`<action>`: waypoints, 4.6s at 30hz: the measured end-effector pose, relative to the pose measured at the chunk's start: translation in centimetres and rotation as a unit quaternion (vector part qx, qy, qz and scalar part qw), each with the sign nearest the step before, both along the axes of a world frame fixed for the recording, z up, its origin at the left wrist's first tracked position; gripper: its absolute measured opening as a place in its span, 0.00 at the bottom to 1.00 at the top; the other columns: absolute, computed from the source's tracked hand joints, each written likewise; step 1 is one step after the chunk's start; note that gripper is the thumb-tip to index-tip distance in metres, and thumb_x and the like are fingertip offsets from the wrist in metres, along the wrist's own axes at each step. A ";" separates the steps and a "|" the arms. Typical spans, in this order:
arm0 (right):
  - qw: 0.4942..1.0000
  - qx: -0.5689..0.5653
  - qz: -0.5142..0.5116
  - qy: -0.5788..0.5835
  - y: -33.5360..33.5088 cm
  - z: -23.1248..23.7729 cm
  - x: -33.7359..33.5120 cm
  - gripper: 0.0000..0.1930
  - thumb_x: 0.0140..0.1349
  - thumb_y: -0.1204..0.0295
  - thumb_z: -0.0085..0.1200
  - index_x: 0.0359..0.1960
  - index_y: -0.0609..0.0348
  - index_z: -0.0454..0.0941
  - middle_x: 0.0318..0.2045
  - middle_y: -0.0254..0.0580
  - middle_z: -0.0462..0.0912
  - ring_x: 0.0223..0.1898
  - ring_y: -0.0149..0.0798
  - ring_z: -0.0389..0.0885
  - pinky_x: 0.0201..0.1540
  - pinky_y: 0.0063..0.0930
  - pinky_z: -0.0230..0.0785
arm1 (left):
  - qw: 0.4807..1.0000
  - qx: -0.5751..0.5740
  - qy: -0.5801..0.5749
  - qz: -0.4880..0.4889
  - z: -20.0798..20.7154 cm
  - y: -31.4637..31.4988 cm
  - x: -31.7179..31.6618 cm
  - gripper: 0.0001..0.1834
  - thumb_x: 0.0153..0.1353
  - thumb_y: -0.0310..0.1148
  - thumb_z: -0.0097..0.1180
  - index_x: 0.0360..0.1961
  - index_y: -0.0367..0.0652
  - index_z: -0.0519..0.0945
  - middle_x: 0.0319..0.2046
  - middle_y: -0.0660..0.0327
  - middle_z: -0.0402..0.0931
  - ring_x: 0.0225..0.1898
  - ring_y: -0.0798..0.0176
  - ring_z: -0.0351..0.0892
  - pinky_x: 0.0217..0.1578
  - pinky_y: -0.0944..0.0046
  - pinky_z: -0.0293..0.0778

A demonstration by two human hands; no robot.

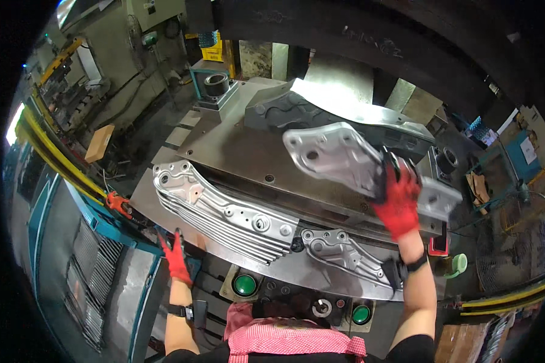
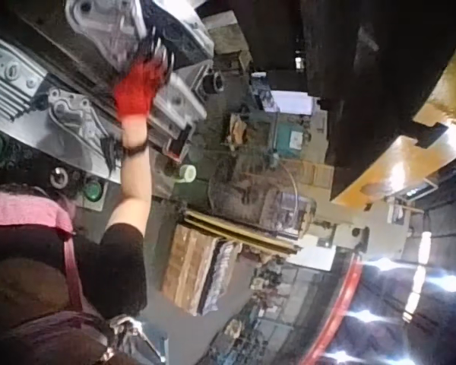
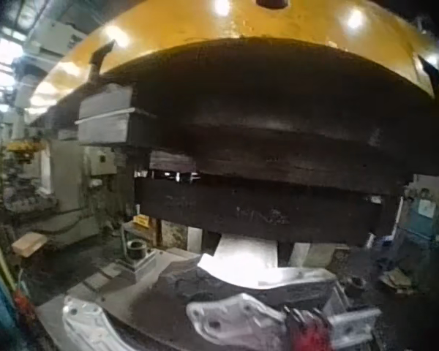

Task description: Manually loading and unloading metal parts into a large industrial hydraulic press and activating the press cycle.

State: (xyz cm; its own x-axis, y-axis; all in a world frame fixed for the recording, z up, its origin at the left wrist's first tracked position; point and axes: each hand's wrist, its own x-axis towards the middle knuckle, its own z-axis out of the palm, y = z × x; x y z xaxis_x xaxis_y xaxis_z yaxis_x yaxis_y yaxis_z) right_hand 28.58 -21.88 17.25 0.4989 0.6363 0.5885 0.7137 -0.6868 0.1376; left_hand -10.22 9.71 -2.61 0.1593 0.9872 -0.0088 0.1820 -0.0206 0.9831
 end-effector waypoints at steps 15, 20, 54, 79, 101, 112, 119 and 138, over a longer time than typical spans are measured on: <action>0.994 -0.098 -0.011 -0.052 15.0 -1.4 7.1 0.61 0.28 0.56 0.72 0.67 0.38 0.44 0.60 0.41 0.58 0.61 0.46 0.58 0.65 0.51 0.43 | 0.975 -0.126 0.182 -0.023 -6.4 -4.8 -3.5 0.42 0.56 0.42 0.58 0.66 0.40 0.51 0.66 0.51 0.48 0.67 0.53 0.46 0.64 0.60 0.47; 0.998 -0.031 0.040 -0.025 11.0 0.6 5.5 0.55 0.37 0.51 0.67 0.67 0.44 0.46 0.62 0.46 0.55 0.65 0.49 0.49 0.66 0.54 0.37 | 0.902 -0.259 0.210 -0.274 -11.2 -4.5 -0.7 0.50 0.49 0.51 0.62 0.65 0.37 0.52 0.65 0.46 0.51 0.67 0.49 0.49 0.63 0.58 0.51; 0.658 0.302 -0.379 0.576 -32.1 -42.7 -20.6 0.55 0.35 0.61 0.72 0.63 0.69 0.49 0.56 0.53 0.68 0.57 0.44 0.67 0.57 0.34 0.62 | 0.811 -0.102 0.439 -0.373 -16.2 -8.0 1.6 0.77 0.19 0.54 0.77 0.67 0.39 0.40 0.63 0.41 0.51 0.65 0.47 0.54 0.61 0.59 0.59; 0.689 0.391 -0.407 0.454 -30.0 -29.0 -19.0 0.44 0.51 0.55 0.60 0.63 0.69 0.51 0.62 0.60 0.57 0.64 0.52 0.55 0.64 0.39 0.50 | 0.909 -0.219 0.186 -0.303 -10.8 -4.9 -1.3 0.56 0.45 0.41 0.69 0.66 0.34 0.43 0.67 0.48 0.43 0.68 0.55 0.43 0.65 0.59 0.47; 0.904 -0.197 -0.039 0.377 -12.5 -15.2 -7.4 0.57 0.34 0.46 0.65 0.65 0.60 0.49 0.61 0.56 0.58 0.62 0.56 0.55 0.66 0.48 0.43 | 0.561 0.633 0.323 -0.426 23.1 -3.7 43.9 0.14 0.46 0.35 0.59 0.37 0.52 0.75 0.31 0.59 0.76 0.40 0.52 0.75 0.42 0.53 0.69; 0.917 -0.151 -0.036 0.367 -12.3 -16.0 -7.4 0.59 0.27 0.51 0.71 0.63 0.59 0.52 0.55 0.54 0.64 0.56 0.56 0.60 0.60 0.46 0.52 | 0.564 0.634 0.234 -0.474 26.7 3.7 23.1 0.27 0.40 0.20 0.58 0.47 0.48 0.76 0.39 0.59 0.75 0.42 0.51 0.73 0.43 0.57 0.70; 0.919 -0.084 -0.014 0.384 -12.8 -15.2 -7.0 0.58 0.28 0.56 0.70 0.64 0.57 0.51 0.54 0.54 0.64 0.56 0.58 0.60 0.60 0.49 0.50 | 0.569 0.530 0.351 -0.522 19.8 7.9 15.0 0.22 0.44 0.25 0.57 0.45 0.49 0.76 0.41 0.59 0.74 0.45 0.52 0.71 0.52 0.55 0.63; 0.997 -0.028 0.006 -0.078 9.5 -0.8 4.7 0.49 0.36 0.63 0.65 0.65 0.45 0.54 0.57 0.43 0.59 0.60 0.49 0.56 0.63 0.49 0.45 | 0.937 -0.213 -0.275 0.007 1.4 1.4 12.5 0.57 0.50 0.48 0.64 0.68 0.40 0.36 0.64 0.57 0.49 0.61 0.63 0.55 0.58 0.65 0.57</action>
